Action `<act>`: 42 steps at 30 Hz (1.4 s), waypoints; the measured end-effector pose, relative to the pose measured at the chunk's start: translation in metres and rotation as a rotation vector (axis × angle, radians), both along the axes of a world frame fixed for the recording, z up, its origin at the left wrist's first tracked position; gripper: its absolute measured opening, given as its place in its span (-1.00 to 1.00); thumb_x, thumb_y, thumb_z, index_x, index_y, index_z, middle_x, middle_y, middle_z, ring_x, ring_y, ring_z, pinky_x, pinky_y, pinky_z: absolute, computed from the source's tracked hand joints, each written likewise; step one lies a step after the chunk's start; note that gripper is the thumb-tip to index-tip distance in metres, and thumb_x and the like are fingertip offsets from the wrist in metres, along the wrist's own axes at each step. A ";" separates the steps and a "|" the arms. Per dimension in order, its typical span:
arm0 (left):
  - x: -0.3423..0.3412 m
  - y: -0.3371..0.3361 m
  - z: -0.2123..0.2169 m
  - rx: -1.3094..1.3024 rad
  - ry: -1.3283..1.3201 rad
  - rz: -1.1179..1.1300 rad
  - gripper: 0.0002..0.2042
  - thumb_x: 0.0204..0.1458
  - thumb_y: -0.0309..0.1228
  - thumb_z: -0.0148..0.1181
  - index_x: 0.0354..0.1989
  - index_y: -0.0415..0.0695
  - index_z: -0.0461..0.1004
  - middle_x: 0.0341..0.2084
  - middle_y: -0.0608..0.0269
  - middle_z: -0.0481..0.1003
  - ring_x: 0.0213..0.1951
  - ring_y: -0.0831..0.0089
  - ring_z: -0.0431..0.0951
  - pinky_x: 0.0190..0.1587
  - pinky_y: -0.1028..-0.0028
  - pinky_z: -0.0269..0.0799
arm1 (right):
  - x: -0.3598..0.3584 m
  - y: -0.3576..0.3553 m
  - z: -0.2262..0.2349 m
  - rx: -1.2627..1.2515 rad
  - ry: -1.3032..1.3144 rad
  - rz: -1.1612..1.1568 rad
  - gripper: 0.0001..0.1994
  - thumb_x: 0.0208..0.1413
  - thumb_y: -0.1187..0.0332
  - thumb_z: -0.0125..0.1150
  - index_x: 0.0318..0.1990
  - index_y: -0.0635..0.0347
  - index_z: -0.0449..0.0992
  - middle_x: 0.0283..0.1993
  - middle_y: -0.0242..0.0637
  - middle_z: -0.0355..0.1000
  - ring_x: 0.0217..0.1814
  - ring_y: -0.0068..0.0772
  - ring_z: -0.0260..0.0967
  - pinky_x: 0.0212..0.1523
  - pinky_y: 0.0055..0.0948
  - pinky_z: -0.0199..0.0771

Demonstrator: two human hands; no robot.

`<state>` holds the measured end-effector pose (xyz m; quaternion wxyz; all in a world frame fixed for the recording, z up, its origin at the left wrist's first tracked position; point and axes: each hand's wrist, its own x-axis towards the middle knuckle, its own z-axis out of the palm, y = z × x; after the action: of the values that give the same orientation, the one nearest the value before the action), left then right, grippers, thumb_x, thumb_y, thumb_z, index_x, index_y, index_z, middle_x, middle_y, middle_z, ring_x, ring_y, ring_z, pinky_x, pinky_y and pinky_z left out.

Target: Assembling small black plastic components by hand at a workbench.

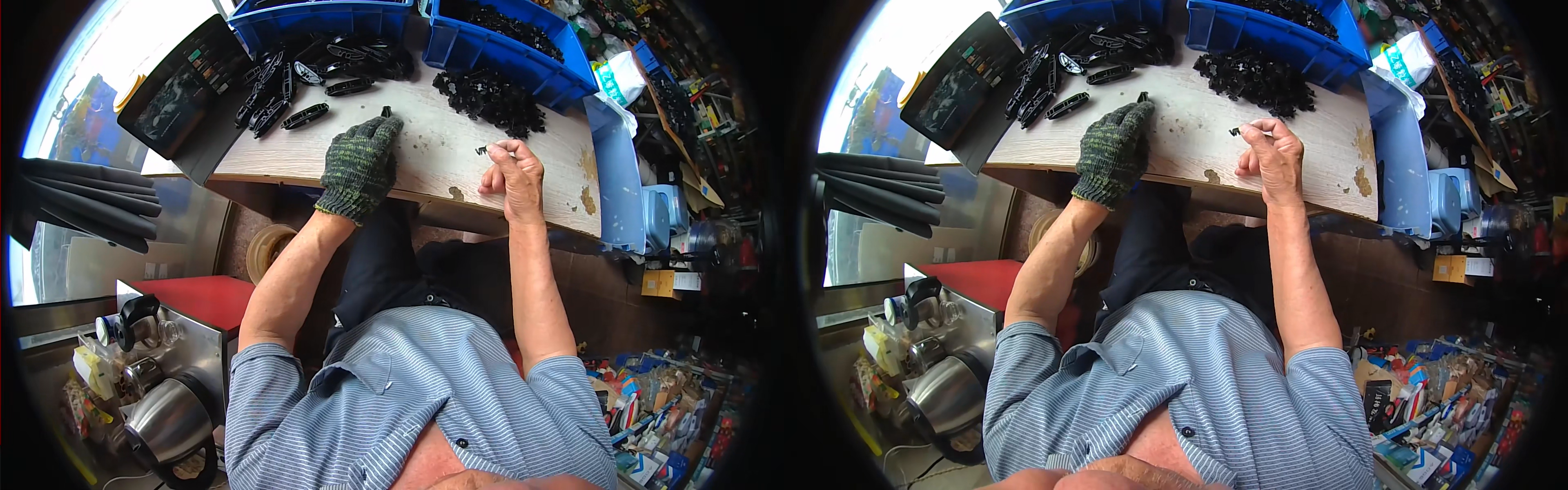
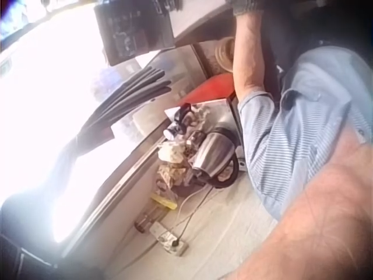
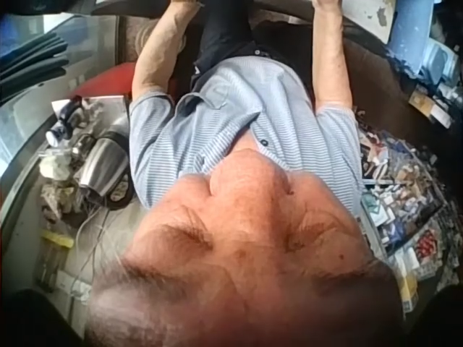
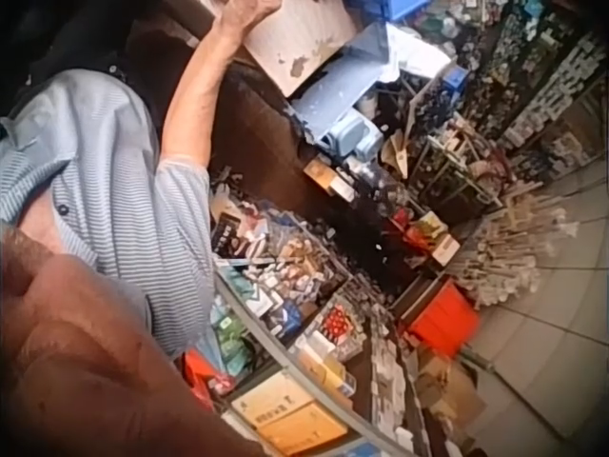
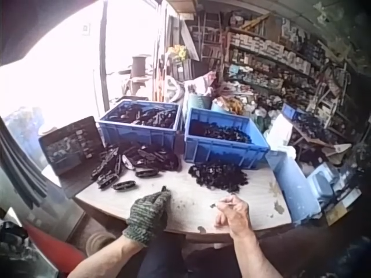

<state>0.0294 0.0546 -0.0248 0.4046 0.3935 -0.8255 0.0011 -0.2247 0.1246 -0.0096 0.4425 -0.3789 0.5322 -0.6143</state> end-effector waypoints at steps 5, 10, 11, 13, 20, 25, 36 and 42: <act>0.002 -0.002 0.007 0.072 -0.086 0.027 -0.63 -0.01 -0.50 0.15 0.02 0.00 0.55 -0.17 0.11 0.58 -0.14 0.07 0.57 -0.08 0.11 0.48 | 0.000 0.002 -0.001 -0.010 0.003 -0.005 -0.78 0.10 0.25 0.41 -0.26 0.14 0.51 -0.76 -0.46 0.24 -0.72 -0.57 0.33 -0.63 -0.49 0.49; -0.002 -0.008 0.008 0.028 -0.100 0.008 -0.73 -0.02 -0.41 0.22 -0.10 -0.02 0.56 -0.33 0.22 0.57 -0.21 0.13 0.55 -0.17 0.11 0.38 | 0.000 0.002 -0.001 -0.016 0.004 -0.004 -0.77 0.09 0.25 0.42 -0.26 0.15 0.51 -0.75 -0.46 0.25 -0.70 -0.56 0.35 -0.63 -0.49 0.50; -0.003 -0.009 0.008 0.024 -0.122 0.057 -0.80 0.00 -0.37 0.23 -0.18 -0.03 0.57 -0.35 0.21 0.55 -0.22 0.13 0.54 -0.19 0.11 0.37 | 0.000 0.002 -0.001 -0.017 0.004 -0.005 -0.77 0.09 0.25 0.42 -0.26 0.15 0.51 -0.75 -0.46 0.25 -0.70 -0.56 0.35 -0.63 -0.49 0.50; -0.004 -0.011 0.010 0.020 -0.144 0.109 -0.86 0.02 -0.34 0.23 -0.26 -0.04 0.58 -0.37 0.20 0.54 -0.23 0.12 0.54 -0.20 0.10 0.36 | 0.000 0.001 -0.001 -0.022 -0.019 0.011 -0.77 0.08 0.25 0.42 -0.26 0.14 0.51 -0.76 -0.47 0.25 -0.70 -0.56 0.36 -0.63 -0.49 0.51; -0.017 -0.019 0.011 0.016 -0.146 0.055 -0.80 0.10 -0.21 0.26 -0.31 -0.07 0.57 -0.40 0.11 0.55 -0.25 0.04 0.54 -0.20 0.09 0.43 | 0.002 0.001 0.001 -0.009 0.003 -0.010 -0.77 0.08 0.24 0.42 -0.25 0.12 0.52 -0.77 -0.47 0.23 -0.71 -0.56 0.35 -0.63 -0.47 0.52; -0.046 0.009 0.006 0.244 0.171 -0.068 -0.81 0.08 -0.36 0.23 -0.15 -0.11 0.57 -0.29 0.07 0.60 -0.19 0.04 0.61 -0.14 0.14 0.52 | -0.002 0.003 0.000 -0.012 -0.059 -0.028 -0.80 0.10 0.22 0.41 -0.25 0.09 0.57 -0.76 -0.44 0.25 -0.69 -0.52 0.37 -0.61 -0.44 0.55; -0.088 0.028 0.019 1.204 0.753 -0.519 -0.71 0.11 -0.47 0.27 0.01 -0.24 0.52 -0.19 0.16 0.61 -0.32 0.50 0.62 -0.28 0.48 0.61 | -0.011 0.008 -0.004 -0.144 -0.164 0.063 -0.84 0.13 0.24 0.40 -0.22 0.07 0.62 -0.64 -0.47 0.36 -0.62 -0.56 0.35 -0.45 -0.56 0.44; -0.092 0.029 0.022 1.257 0.801 -0.518 -0.70 0.12 -0.44 0.27 0.02 -0.24 0.51 -0.24 0.18 0.60 -0.37 0.53 0.60 -0.37 0.51 0.62 | -0.012 0.005 -0.005 -0.116 -0.126 0.046 -0.87 0.07 0.32 0.47 -0.26 0.08 0.66 -0.51 -0.54 0.46 -0.60 -0.71 0.23 -0.49 -0.65 0.25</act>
<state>-0.0627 0.0840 -0.0028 0.3601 0.3140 -0.5282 -0.7019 -0.2364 0.1299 -0.0147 0.4664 -0.3768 0.4578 -0.6564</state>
